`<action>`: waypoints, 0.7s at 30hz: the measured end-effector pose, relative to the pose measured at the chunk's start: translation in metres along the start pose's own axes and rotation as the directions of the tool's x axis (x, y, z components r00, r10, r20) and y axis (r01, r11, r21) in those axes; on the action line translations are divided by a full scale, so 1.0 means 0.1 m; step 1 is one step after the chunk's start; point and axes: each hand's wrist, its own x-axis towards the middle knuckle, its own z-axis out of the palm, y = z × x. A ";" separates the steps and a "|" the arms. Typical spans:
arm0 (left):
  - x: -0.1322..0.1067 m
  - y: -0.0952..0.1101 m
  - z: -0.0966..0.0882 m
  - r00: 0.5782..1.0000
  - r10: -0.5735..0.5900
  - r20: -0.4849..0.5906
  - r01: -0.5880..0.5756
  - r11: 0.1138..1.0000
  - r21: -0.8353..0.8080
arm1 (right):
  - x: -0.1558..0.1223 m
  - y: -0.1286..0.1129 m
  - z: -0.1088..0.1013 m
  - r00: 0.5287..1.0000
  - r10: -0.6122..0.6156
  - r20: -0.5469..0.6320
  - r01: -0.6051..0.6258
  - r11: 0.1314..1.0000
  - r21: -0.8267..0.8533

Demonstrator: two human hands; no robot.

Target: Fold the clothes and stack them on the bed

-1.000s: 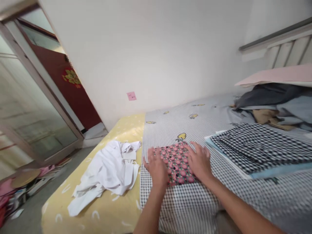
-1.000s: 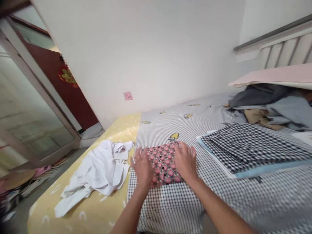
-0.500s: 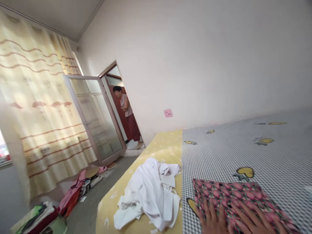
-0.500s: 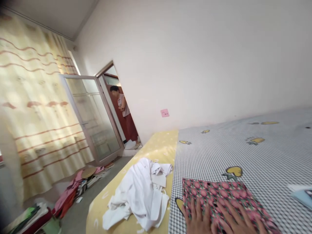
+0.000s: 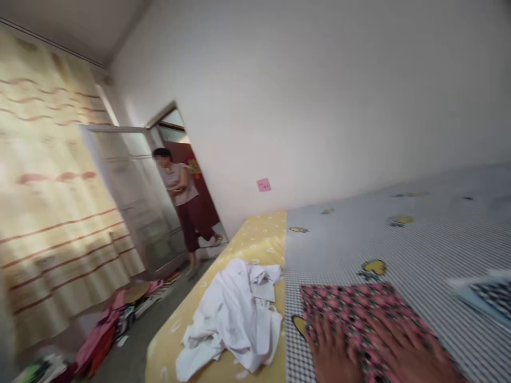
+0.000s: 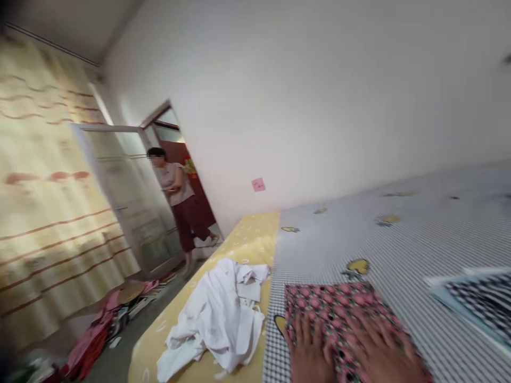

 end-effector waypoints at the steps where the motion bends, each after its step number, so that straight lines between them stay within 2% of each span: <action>1: 0.00 0.04 -0.10 0.999 0.025 0.031 -0.026 1.000 0.007 | 0.03 -0.05 -0.20 0.993 0.061 0.097 -0.053 0.996 -0.075; 2: 0.01 0.07 -0.19 0.997 0.033 0.066 -0.035 0.999 0.025 | 0.06 -0.10 -0.40 0.970 0.161 0.181 -0.135 0.980 -0.146; 3: 0.03 0.10 -0.26 0.998 0.026 0.051 -0.029 0.998 0.049 | 0.09 -0.13 -0.58 0.936 0.213 0.279 -0.164 0.968 -0.188; 5: 0.08 0.14 -0.35 0.998 0.030 0.048 -0.033 0.997 0.071 | 0.14 -0.14 -0.85 0.876 0.283 0.390 -0.201 0.950 -0.239; 6: 0.10 0.15 -0.36 0.998 0.039 0.050 -0.042 0.997 0.071 | 0.15 -0.13 -0.94 0.846 0.338 0.412 -0.242 0.933 -0.268; 11: 0.09 0.19 -0.36 0.995 0.086 0.059 -0.097 0.967 0.235 | 0.11 0.00 -1.24 0.792 0.398 0.464 -0.293 0.913 -0.284; 13: 0.08 0.19 -0.35 0.995 0.083 0.063 -0.097 0.961 0.259 | 0.21 -0.02 -1.33 0.740 0.459 0.492 -0.357 0.887 -0.292; 14: 0.07 0.19 -0.34 0.995 0.080 0.059 -0.093 0.961 0.262 | 0.30 -0.05 -1.37 0.725 0.505 0.469 -0.399 0.862 -0.312; 15: 0.07 0.19 -0.33 0.995 0.079 0.054 -0.090 0.962 0.259 | 0.41 -0.10 -1.41 0.731 0.542 0.415 -0.431 0.838 -0.335; 17: 0.08 0.18 -0.31 0.996 0.079 0.052 -0.089 0.966 0.242 | 0.65 -0.22 -1.43 0.801 0.541 0.255 -0.442 0.823 -0.357; 19: 0.08 0.16 -0.28 0.995 0.069 0.067 -0.082 0.972 0.219 | 0.87 -0.33 -1.34 0.896 0.416 0.153 -0.348 0.874 -0.339; 21: 0.07 0.14 -0.25 0.995 0.056 0.080 -0.070 0.980 0.187 | 1.01 -0.38 -1.14 0.934 0.308 0.180 -0.242 0.919 -0.311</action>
